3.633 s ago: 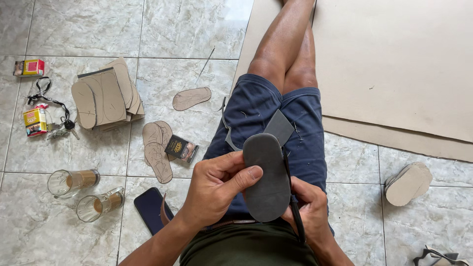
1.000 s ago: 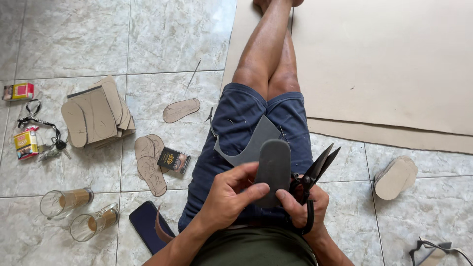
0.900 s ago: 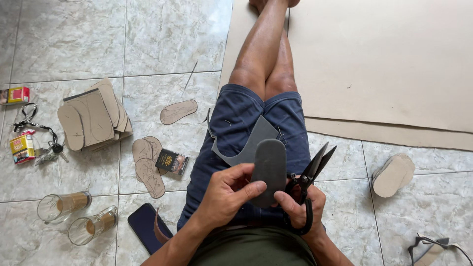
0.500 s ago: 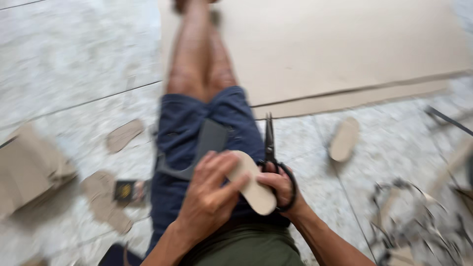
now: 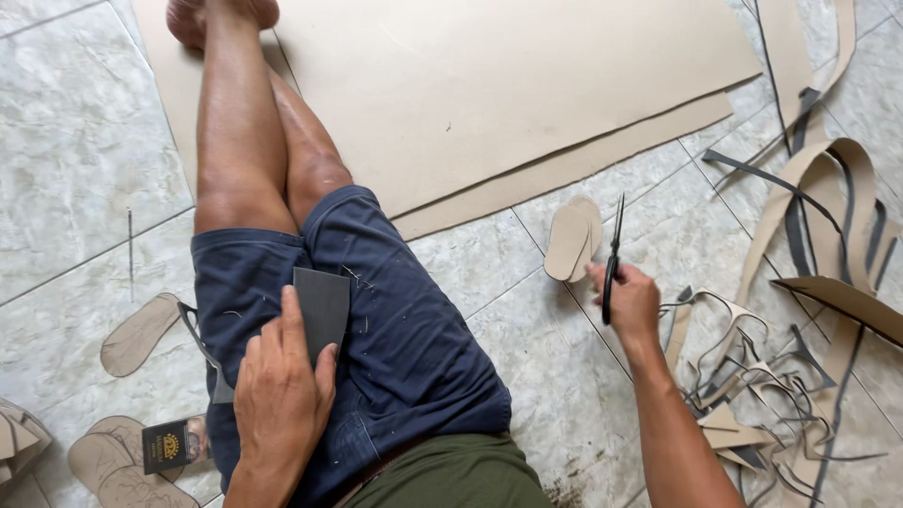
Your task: The person lies on a tiled floor and cuts sandal insole shapes from stacked cardboard-like sheet material with scissors, following drawn outlines. They trim each insole around the outline, set finished pieces on a growing pile, and pull new sheets from a stack to continue cutting.
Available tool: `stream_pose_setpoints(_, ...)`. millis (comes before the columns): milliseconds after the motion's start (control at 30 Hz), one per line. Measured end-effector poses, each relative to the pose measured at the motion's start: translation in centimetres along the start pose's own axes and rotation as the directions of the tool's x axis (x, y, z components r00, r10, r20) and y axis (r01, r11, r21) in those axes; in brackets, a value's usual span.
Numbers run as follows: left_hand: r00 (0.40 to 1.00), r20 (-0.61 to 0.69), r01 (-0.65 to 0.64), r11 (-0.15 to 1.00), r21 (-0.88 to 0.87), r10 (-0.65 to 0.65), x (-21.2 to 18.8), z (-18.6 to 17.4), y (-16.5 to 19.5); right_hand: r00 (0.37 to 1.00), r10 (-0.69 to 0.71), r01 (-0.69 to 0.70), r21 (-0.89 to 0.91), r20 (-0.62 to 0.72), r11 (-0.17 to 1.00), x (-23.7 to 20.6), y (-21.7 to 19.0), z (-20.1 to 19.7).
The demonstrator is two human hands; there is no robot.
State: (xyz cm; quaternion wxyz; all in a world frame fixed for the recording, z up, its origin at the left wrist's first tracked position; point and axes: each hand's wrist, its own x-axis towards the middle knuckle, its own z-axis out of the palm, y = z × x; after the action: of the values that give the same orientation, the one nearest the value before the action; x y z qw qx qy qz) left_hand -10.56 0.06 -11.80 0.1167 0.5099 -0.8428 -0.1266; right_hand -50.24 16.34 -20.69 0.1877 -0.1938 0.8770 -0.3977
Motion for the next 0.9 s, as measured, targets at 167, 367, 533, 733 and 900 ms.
stream_pose_setpoints(167,0.972,-0.225,-0.090,0.780,-0.619,-0.066,-0.2,-1.9,0.7,0.944,-0.047,-0.096,0.408,0.327,0.908,-4.3,-3.2,6.0)
stream_pose_setpoints(367,0.815,-0.536,-0.430,0.852,-0.300,0.222,-2.3,-2.3,1.0,0.625,-0.305,-0.230,0.543,0.719,0.807,-13.2,-11.7,11.1)
stream_pose_setpoints(533,0.906,0.064,0.143,0.159,-0.977,-0.419,-2.4,-2.9,-0.4,0.605,-0.530,0.126,0.587,0.593,0.800,-16.8,-15.7,12.5)
stream_pose_setpoints(733,0.968,0.198,0.196,-0.023,-0.980,-0.153,-3.3,-5.8,-3.7,0.490,-0.476,0.045,0.524,0.730,0.850,-17.6,-14.9,12.8)
stream_pose_setpoints(900,0.976,0.097,0.063,-0.170,-0.983,-0.197,-4.0,-8.4,-4.3,0.365,-0.439,-0.035,0.483,0.821,0.875,-18.4,-14.2,13.4)
